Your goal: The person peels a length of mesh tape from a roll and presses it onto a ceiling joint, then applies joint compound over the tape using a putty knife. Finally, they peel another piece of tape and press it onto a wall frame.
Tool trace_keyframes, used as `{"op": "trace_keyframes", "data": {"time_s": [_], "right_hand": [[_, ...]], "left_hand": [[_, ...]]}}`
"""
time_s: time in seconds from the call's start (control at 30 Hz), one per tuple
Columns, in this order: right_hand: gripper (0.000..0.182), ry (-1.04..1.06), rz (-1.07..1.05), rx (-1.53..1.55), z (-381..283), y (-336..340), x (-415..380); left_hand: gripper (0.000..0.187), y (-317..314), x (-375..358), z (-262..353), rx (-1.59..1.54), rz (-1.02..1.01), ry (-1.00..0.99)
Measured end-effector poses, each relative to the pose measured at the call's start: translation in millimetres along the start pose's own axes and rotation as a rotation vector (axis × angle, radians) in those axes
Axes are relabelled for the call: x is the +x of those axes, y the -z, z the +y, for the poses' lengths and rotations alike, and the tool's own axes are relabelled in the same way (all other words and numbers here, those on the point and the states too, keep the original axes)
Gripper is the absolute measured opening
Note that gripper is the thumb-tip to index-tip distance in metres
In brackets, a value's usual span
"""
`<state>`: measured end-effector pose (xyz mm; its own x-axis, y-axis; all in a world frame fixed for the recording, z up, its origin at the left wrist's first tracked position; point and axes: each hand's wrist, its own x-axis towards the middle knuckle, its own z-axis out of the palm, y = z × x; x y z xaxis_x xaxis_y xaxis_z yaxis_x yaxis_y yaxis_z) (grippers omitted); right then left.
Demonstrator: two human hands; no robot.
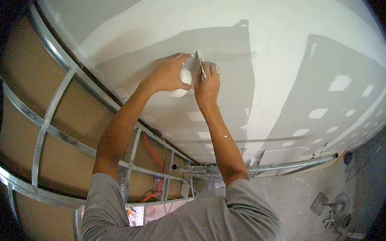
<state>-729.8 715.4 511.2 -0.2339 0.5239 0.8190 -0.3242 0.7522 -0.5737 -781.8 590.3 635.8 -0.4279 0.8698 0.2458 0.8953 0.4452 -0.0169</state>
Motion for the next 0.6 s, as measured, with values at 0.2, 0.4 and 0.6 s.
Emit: {"op": "trace_keyframes", "data": {"time_s": [0.2,0.4,0.6], "right_hand": [[0.03,-0.019,0.009,-0.003,-1,-8,0],[0.028,-0.085,-0.001,-0.112,-1,-14,1],[0.031,-0.085,0.018,-0.16,1,-21,-1]], "left_hand": [[0.102,5,-1,3,-0.012,-0.041,0.024],[0.104,-2,-12,-3,-0.022,0.025,0.068],[0.085,-20,-17,-20,-0.277,0.033,0.157]]}}
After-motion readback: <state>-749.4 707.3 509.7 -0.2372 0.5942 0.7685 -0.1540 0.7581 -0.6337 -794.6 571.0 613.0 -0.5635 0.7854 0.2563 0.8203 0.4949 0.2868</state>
